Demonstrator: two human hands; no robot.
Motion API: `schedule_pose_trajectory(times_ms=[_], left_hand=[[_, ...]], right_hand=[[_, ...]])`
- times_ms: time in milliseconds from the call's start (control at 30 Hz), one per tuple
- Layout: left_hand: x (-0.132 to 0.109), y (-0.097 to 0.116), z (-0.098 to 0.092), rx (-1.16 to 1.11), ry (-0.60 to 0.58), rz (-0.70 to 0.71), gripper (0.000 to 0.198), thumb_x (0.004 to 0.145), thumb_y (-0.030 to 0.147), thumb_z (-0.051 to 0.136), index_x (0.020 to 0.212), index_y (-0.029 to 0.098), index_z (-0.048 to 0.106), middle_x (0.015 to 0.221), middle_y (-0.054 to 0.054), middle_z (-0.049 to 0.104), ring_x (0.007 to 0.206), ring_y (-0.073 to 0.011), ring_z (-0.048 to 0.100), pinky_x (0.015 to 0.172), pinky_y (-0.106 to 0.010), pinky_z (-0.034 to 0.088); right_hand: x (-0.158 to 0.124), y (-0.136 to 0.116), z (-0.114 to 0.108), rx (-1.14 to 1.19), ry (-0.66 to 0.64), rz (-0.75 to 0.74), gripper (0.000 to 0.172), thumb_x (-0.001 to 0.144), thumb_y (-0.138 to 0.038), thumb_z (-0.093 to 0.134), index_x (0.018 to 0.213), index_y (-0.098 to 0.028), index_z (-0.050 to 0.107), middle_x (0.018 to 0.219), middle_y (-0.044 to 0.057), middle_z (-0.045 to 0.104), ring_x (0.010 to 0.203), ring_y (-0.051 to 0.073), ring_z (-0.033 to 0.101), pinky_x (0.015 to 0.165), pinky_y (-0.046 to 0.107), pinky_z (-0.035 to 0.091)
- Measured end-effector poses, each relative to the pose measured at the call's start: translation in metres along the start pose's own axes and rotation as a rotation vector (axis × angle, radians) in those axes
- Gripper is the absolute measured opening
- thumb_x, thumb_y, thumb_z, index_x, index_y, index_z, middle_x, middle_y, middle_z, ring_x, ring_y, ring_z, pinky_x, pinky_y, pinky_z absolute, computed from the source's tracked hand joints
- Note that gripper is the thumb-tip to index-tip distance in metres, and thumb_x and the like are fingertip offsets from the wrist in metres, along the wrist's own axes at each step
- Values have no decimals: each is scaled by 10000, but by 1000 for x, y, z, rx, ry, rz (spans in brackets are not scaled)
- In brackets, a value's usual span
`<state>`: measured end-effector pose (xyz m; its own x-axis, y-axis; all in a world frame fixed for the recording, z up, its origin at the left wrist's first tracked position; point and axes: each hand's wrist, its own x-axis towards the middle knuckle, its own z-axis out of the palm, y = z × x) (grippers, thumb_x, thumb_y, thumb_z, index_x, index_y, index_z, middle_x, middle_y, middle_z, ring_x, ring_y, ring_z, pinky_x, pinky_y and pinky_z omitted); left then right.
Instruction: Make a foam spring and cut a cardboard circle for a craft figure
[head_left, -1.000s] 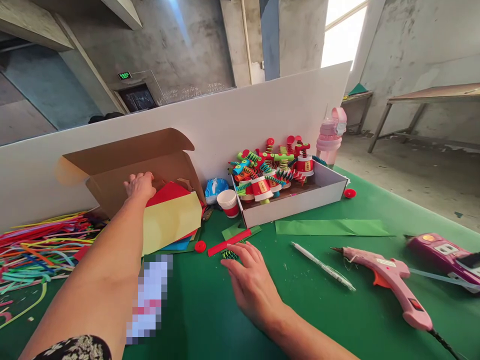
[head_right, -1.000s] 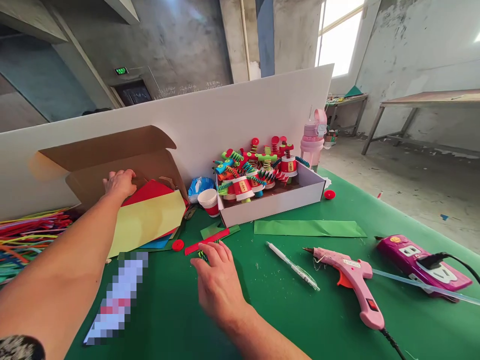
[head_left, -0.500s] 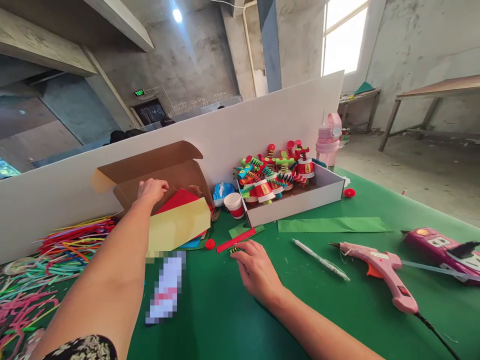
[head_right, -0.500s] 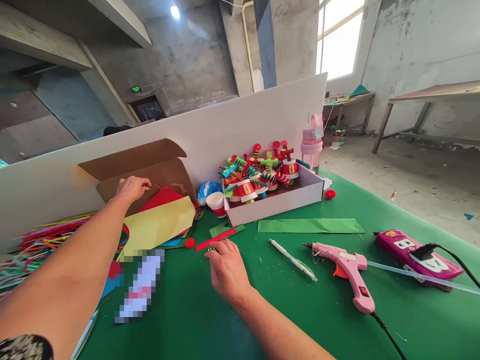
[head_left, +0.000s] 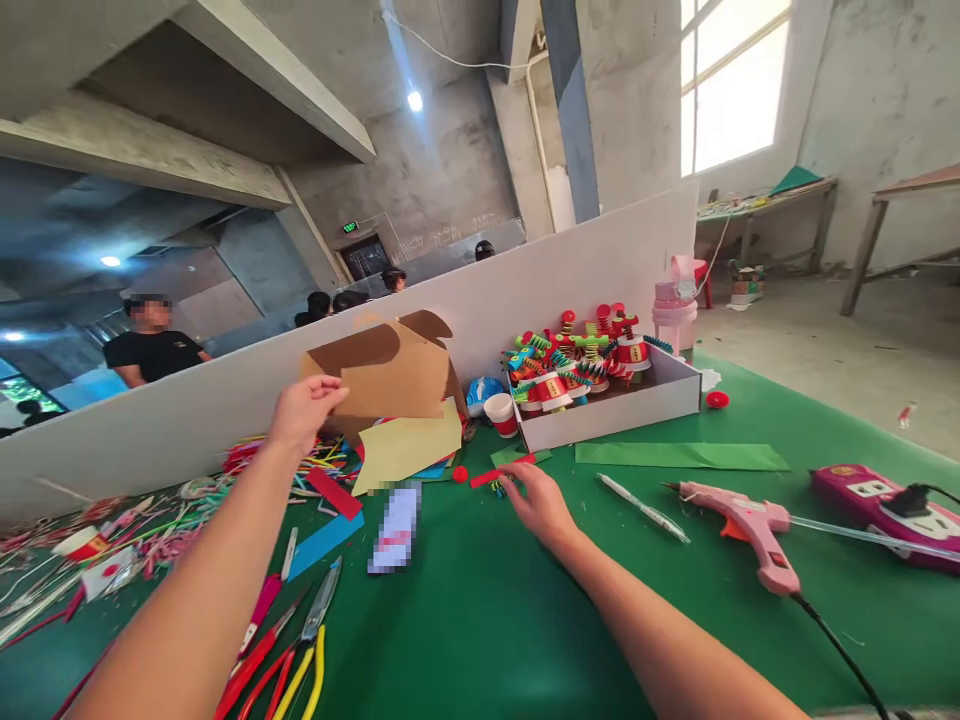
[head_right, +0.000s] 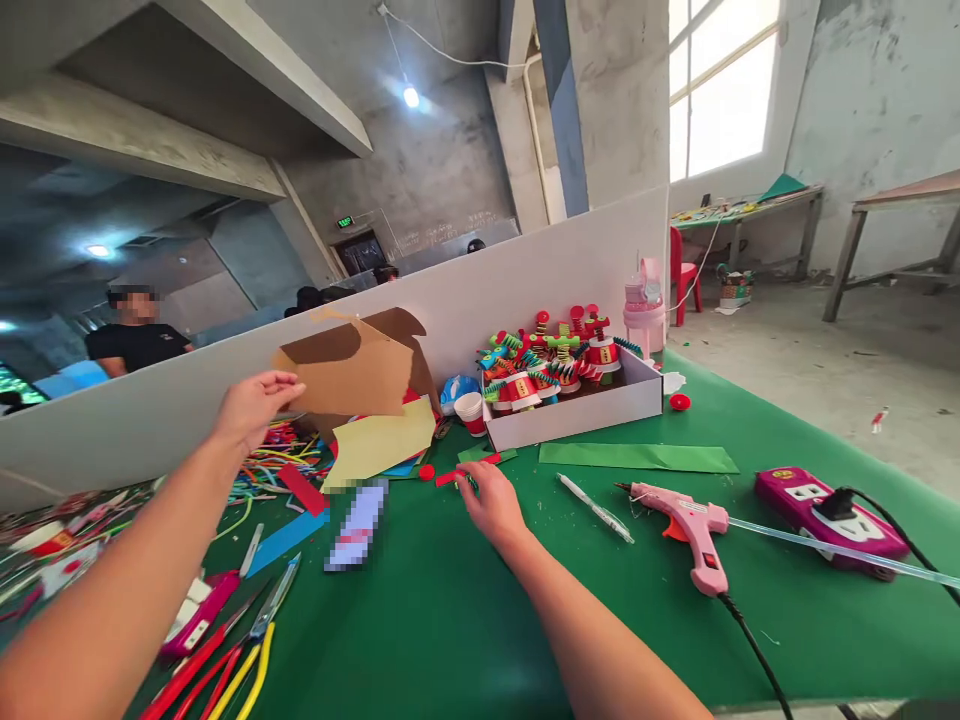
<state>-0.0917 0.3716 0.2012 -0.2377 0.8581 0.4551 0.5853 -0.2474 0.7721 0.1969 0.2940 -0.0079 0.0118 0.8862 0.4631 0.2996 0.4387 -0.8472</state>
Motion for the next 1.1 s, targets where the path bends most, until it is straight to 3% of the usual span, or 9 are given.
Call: schedule_pose_trajectory(times_ms=[133,200,433,500,600,700,767,900,1100], left_hand=[[-112,-16,10,-353,-162,-253,460,436,386,817,774,180,583,655,13,641,573,-137,587,546,-248,457],[-166,-25,19,-421,-213,-398,471,419,377,826,765,179,574,627,19,627,552,-134,588,526,-243,459],[-295,-49,51,-502,-337,-517,527,547,454,747,968,207,548,627,35,606,563,-148,599,510,-242,446],[-313,-49,62,-394,-382,-406,519,649,461,683,1078,213,530,594,46,581,522,-156,572,499,-262,445],[-328,-41,75,-38,-246,-66,384,789,378,580,1144,232,568,817,-47,676,732,-215,651,679,-355,522],[-343,-33,85,296,-257,366,300,881,286,503,1147,265,641,1250,-106,627,1163,-280,569,948,-442,469],[-353,-32,89,406,-367,536,308,920,277,469,1165,276,654,1317,-82,608,1257,-278,510,1000,-455,440],[-365,-39,97,482,-417,586,360,961,318,407,1246,257,619,1316,-82,622,1256,-266,527,1008,-465,439],[-354,-38,105,463,-416,526,369,978,294,360,1188,256,661,1296,-76,639,1266,-245,533,1028,-465,430]], right_hand=[[-2,-25,-12,567,-134,348,538,892,-596,374,1089,-173,640,901,90,706,767,199,671,779,372,538],[-14,-38,-17,670,-211,455,503,881,-583,412,1098,-177,613,845,66,690,689,178,654,695,350,545],[-89,-43,-46,180,-144,420,259,784,-275,582,1032,-199,590,613,-37,628,607,160,611,570,256,456],[-101,-42,-60,-43,-75,395,260,770,-260,590,1021,-191,606,561,-48,591,567,164,586,551,262,430],[-110,-49,-76,-350,-31,369,285,794,-229,573,1073,-187,618,591,-29,611,618,190,611,607,288,445],[-120,-61,-80,-664,-20,302,298,819,-199,588,1112,-177,633,861,78,700,816,232,653,702,322,470],[-130,-67,-78,-819,-12,161,262,842,-211,594,1095,-184,659,1117,143,669,966,257,634,780,352,476],[-149,-70,-69,-812,-191,-77,238,942,-259,482,1010,-236,709,1118,85,695,1023,232,618,862,362,467],[-142,-67,-60,-834,-271,-9,369,985,-317,401,920,-222,751,1015,76,735,991,225,637,841,344,462]])
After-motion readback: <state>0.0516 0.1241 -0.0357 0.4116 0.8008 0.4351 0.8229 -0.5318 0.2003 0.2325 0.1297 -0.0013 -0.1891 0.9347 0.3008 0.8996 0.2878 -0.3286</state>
